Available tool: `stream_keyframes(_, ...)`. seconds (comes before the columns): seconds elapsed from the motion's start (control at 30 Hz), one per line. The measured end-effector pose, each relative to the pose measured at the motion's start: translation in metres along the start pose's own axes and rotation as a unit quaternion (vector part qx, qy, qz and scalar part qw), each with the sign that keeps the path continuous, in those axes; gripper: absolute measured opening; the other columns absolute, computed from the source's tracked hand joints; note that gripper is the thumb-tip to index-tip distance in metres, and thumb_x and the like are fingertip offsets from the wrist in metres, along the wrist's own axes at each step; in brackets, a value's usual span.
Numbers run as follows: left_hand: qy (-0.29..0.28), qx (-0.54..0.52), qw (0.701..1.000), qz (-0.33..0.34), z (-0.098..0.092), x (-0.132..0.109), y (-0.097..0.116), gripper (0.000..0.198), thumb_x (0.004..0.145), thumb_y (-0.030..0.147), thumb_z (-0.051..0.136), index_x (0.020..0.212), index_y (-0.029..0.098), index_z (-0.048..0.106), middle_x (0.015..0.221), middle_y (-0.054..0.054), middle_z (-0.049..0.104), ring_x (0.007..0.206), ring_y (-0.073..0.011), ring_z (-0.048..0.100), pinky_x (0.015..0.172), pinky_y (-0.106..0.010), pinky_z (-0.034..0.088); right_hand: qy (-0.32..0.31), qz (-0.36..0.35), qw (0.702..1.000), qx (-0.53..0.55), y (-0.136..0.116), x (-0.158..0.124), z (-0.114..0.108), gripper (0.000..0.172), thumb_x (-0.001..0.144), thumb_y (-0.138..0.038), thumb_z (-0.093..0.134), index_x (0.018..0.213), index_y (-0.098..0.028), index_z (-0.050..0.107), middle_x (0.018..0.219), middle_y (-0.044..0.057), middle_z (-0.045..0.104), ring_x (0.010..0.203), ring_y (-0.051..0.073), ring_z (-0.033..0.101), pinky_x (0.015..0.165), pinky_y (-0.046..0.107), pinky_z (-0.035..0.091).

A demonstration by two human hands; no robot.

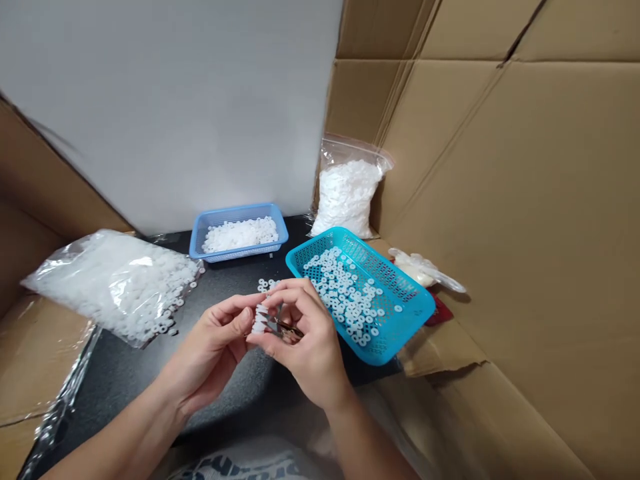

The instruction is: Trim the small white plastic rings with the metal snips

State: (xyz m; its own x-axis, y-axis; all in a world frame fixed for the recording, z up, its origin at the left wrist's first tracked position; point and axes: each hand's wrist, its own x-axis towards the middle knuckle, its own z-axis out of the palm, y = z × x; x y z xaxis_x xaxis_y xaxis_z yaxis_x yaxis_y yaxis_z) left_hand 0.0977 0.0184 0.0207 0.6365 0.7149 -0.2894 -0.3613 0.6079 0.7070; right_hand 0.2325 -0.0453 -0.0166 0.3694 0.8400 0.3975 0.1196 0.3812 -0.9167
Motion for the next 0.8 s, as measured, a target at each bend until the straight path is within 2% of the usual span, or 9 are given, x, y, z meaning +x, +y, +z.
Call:
stream_keyframes(0.17, -0.013, -0.066, 0.997, -0.026, -0.015, -0.024, 0.011, 0.018, 0.067, 0.018, 0.097, 0.076, 0.015, 0.082, 0.071, -0.003, 0.08, 0.065, -0.0111, 0.073, 0.065, -0.017, 0.058, -0.081, 0.029, 0.994, 0.07, -0.005, -0.003, 0.022, 0.028, 0.078, -0.033, 0.089, 0.096, -0.024, 0.069, 0.113, 0.003, 0.058, 0.061, 0.006, 0.053, 0.055, 0.022, 0.051)
stream_keyframes(0.33, -0.027, -0.102, 0.994, -0.04, -0.022, -0.038, 0.016, 0.021, 0.069, 0.013, 0.095, 0.084, 0.015, 0.08, 0.077, -0.004, 0.081, 0.069, -0.0121, 0.076, 0.068, -0.017, 0.059, -0.134, 0.047, 0.983, 0.12, -0.005, -0.003, 0.035, 0.028, 0.078, -0.035, 0.088, 0.095, -0.025, 0.068, 0.114, 0.002, 0.056, 0.063, 0.006, 0.055, 0.058, 0.023, 0.053)
stream_keyframes(0.53, -0.036, -0.053, 0.998, 0.01, -0.027, -0.045, 0.016, 0.02, 0.076, 0.02, 0.092, 0.091, 0.016, 0.079, 0.08, -0.004, 0.082, 0.075, -0.012, 0.077, 0.074, -0.016, 0.058, -0.138, 0.058, 0.98, 0.132, -0.002, -0.002, 0.04, 0.04, 0.073, -0.052, 0.09, 0.091, -0.024, 0.067, 0.11, 0.004, 0.058, 0.062, 0.008, 0.053, 0.048, 0.02, 0.044)
stream_keyframes(0.63, -0.046, -0.025, 0.998, 0.021, -0.029, -0.046, 0.016, 0.023, 0.077, 0.019, 0.091, 0.096, 0.019, 0.078, 0.085, -0.005, 0.084, 0.079, -0.0132, 0.078, 0.077, -0.017, 0.058, -0.136, 0.053, 0.982, 0.12, 0.002, -0.002, 0.04, 0.044, 0.071, -0.057, 0.089, 0.09, -0.024, 0.068, 0.109, 0.005, 0.06, 0.07, 0.012, 0.057, 0.054, 0.022, 0.05)
stream_keyframes(0.8, -0.033, -0.015, 0.999, 0.034, -0.027, -0.045, 0.017, 0.024, 0.075, 0.016, 0.092, 0.09, 0.019, 0.074, 0.08, -0.004, 0.083, 0.076, -0.0132, 0.078, 0.072, -0.017, 0.057, -0.153, 0.055, 0.979, 0.126, 0.006, -0.003, 0.039, 0.038, 0.074, -0.051, 0.089, 0.094, -0.026, 0.069, 0.112, 0.005, 0.059, 0.078, 0.014, 0.06, 0.062, 0.025, 0.055)
